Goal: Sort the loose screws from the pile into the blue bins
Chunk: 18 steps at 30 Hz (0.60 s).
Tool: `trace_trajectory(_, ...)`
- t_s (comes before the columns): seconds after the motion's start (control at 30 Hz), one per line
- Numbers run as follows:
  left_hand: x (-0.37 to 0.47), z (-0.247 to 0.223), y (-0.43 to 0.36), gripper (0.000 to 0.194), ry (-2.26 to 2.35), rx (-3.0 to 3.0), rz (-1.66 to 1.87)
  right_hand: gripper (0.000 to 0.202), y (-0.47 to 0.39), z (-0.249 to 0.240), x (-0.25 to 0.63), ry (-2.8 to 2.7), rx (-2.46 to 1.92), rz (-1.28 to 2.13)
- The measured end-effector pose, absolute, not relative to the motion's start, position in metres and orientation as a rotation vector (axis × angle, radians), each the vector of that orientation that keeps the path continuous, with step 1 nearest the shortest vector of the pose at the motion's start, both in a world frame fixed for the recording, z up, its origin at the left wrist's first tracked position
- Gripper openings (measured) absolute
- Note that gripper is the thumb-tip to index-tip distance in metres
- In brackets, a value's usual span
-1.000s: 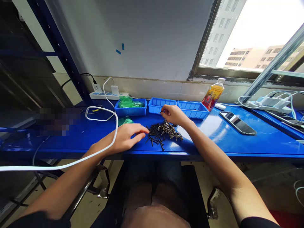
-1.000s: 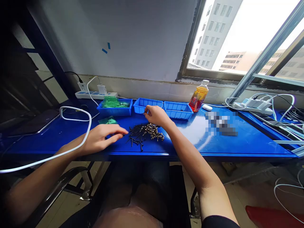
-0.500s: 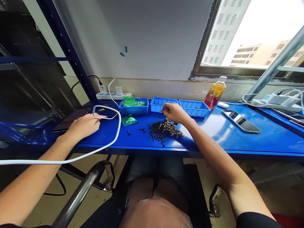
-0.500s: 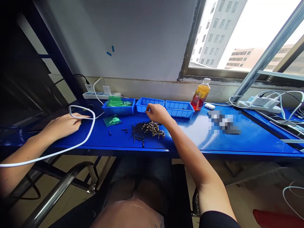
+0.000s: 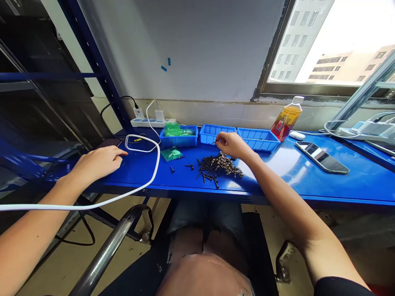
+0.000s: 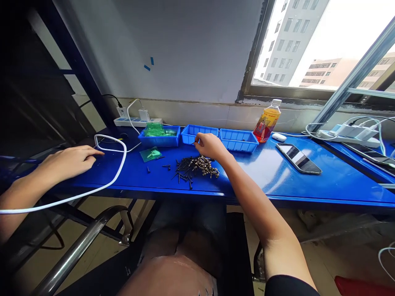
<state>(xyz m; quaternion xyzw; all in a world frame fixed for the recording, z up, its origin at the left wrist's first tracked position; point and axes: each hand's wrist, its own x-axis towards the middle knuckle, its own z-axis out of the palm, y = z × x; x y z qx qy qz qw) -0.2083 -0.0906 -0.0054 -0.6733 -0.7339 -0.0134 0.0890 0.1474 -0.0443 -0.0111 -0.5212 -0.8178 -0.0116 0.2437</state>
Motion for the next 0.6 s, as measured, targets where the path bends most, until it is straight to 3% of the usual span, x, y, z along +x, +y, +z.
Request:
trace_trajectory(0.17,-0.207,-0.006,-0.084,0.053,-2.128,-2.162,0.101,0.010,-0.041,-0.015,0.148,-2.220,-1.414,-0.040)
trace_trajectory(0.6,-0.222,0.000,-0.103,0.049,-2.160,-2.100,0.342,0.008,-0.039,-0.016,0.147,-2.198,-1.400,-0.034)
